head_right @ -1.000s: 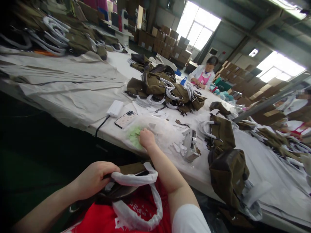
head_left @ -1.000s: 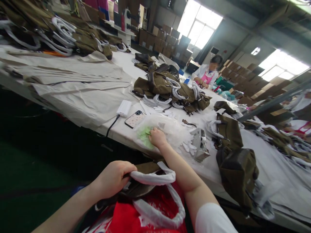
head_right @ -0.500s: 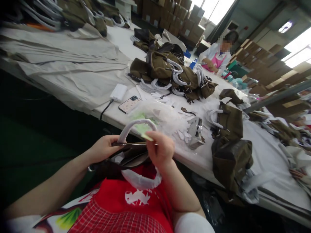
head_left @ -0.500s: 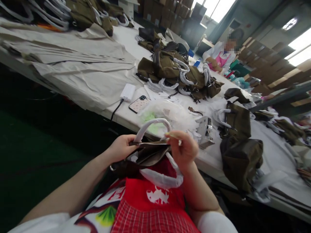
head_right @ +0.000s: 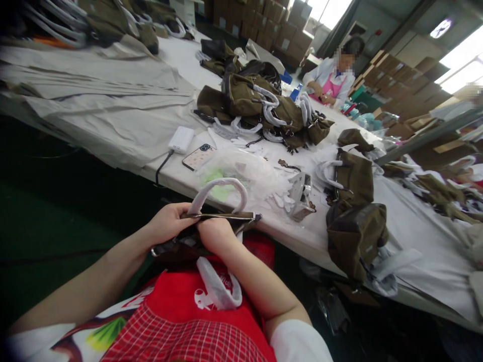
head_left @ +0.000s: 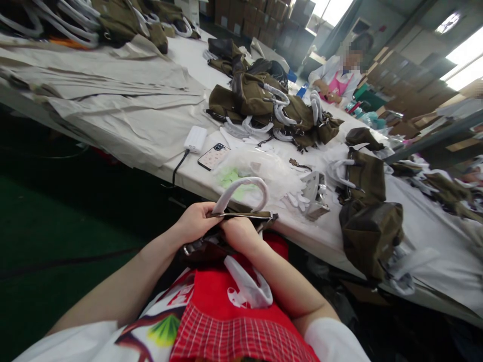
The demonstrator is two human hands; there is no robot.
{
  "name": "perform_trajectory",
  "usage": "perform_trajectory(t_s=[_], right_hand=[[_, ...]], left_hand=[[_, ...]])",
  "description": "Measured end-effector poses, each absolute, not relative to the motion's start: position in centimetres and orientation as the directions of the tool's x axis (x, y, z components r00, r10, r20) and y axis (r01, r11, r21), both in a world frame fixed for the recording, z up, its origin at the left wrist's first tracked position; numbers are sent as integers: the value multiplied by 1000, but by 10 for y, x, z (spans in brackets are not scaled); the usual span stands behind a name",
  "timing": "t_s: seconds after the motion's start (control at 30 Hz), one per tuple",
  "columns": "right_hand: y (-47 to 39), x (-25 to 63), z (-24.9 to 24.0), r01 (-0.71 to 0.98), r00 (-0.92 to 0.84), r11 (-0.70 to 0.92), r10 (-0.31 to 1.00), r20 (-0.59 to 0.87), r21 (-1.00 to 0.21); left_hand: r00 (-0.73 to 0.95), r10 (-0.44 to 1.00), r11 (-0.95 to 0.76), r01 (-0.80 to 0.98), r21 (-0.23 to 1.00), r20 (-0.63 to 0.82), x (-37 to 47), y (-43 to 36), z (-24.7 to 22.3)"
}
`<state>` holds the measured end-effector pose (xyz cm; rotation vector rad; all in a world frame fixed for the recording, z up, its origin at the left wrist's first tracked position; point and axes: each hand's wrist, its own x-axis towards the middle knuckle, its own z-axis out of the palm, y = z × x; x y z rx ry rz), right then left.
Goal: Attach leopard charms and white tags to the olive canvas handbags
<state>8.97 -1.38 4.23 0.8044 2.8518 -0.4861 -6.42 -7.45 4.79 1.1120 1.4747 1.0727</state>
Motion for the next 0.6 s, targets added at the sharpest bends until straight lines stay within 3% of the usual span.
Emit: perform_trajectory(t_s=[0.17, 0.27, 0.33, 0.43, 0.5, 0.6], right_hand=[[-10, 108, 35, 772, -626, 540, 739, -248, -336], [-5, 111, 16, 737, -609, 388, 736, -295, -554], [-2, 110, 0, 682, -571, 168, 730, -376, -711], [1, 108, -13, 649, -481, -88, 723, -497, -756], [-2, 106, -11, 659, -491, -12, 750, -443, -752], [-13, 101, 5, 709, -569, 310, 782, -255, -633]], left_hand=[[-110, 964, 251, 60, 966, -244, -60, -75, 47], [-78, 969, 241, 84, 967, -235, -50, -75, 48], [-57, 972, 232, 109, 967, -227, -46, -76, 47], [-22, 972, 233, 141, 962, -233, -47, -76, 42], [-12, 970, 241, 164, 956, -243, -50, -76, 38], [-11, 966, 257, 183, 949, -259, -54, -76, 35]])
